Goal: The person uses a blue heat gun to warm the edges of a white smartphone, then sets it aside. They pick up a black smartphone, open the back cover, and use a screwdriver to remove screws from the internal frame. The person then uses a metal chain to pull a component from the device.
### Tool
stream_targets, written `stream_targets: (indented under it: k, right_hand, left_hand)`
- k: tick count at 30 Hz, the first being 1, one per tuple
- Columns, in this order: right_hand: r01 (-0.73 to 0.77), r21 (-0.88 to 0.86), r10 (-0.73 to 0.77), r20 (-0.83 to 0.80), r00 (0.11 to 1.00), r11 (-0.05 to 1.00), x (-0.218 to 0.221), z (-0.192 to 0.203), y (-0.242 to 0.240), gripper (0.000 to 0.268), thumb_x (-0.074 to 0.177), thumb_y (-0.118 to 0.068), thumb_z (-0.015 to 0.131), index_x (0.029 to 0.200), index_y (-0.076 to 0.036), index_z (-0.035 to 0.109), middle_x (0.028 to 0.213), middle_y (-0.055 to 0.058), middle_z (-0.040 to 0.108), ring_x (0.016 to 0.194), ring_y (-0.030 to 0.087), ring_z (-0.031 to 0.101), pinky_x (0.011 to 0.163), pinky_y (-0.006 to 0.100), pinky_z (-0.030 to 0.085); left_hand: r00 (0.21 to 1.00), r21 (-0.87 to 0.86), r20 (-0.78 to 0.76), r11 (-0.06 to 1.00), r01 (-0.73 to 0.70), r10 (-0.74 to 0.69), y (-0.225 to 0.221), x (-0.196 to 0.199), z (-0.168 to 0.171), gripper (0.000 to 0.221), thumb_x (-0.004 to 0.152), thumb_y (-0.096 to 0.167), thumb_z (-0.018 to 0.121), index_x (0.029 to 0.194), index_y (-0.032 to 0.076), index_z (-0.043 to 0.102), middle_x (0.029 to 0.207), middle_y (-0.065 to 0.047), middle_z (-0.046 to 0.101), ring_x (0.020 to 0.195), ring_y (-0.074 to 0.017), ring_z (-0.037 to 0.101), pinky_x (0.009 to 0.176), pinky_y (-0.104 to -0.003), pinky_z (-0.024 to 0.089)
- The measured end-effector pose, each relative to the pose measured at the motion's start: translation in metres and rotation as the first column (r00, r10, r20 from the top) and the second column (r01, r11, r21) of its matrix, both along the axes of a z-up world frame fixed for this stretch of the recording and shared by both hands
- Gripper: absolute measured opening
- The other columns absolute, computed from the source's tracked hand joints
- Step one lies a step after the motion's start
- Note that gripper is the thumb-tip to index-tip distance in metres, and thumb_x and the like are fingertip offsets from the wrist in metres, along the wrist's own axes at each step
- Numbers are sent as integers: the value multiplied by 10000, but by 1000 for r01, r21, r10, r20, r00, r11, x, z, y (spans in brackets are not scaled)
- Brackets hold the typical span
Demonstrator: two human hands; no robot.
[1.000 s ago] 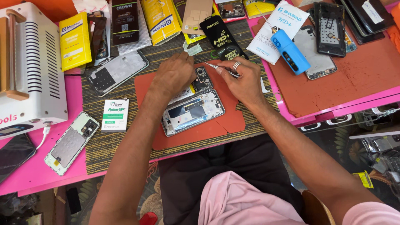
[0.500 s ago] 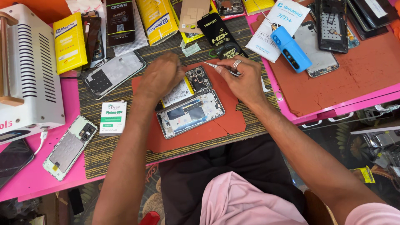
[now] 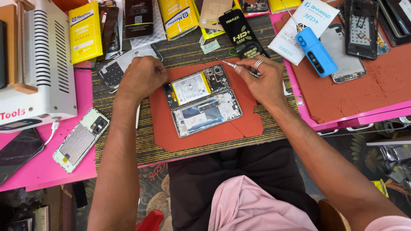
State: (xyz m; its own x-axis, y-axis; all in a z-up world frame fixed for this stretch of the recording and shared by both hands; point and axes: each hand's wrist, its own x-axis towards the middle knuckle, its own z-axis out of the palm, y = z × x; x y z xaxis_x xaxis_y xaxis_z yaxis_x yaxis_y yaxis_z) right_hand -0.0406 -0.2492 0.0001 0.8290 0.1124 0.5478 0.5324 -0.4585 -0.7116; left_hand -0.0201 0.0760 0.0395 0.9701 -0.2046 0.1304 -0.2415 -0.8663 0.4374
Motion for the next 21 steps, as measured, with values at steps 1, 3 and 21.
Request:
stream_targets:
  k: [1,3,21]
  right_hand:
    - [-1,5,1,-4,1000,1000,0,0,0,150,938,-65,828,1064,-1,778,887,79,727,729,118,657,631,261,485]
    - [-11,20,11,-15,1000,1000,0,-1,0,150,944,-61,820,1074,-3,774,906,76,733,763,113,678,651,252,505]
    - [-14,53,17,-51,999,998,3,-3,-2,145,935,-13,793,1077,-14,766,923,66,727,810,107,683,709,245,533]
  left_hand:
    - [1000,-35,-25,999,-1,0,1,-2,2,110,797,100,710,857,33,772,840,-201,739,810,-368,736,780,-452,582]
    - [1000,-57,-26,998,-10,9,1,-7,5,105,805,98,713,862,36,776,848,-191,742,806,-360,736,775,-451,579]
    - [889,23,324,942,335,-324,-86,-47,-6,188,805,87,761,988,108,797,986,-40,652,998,-259,627,866,-432,518]
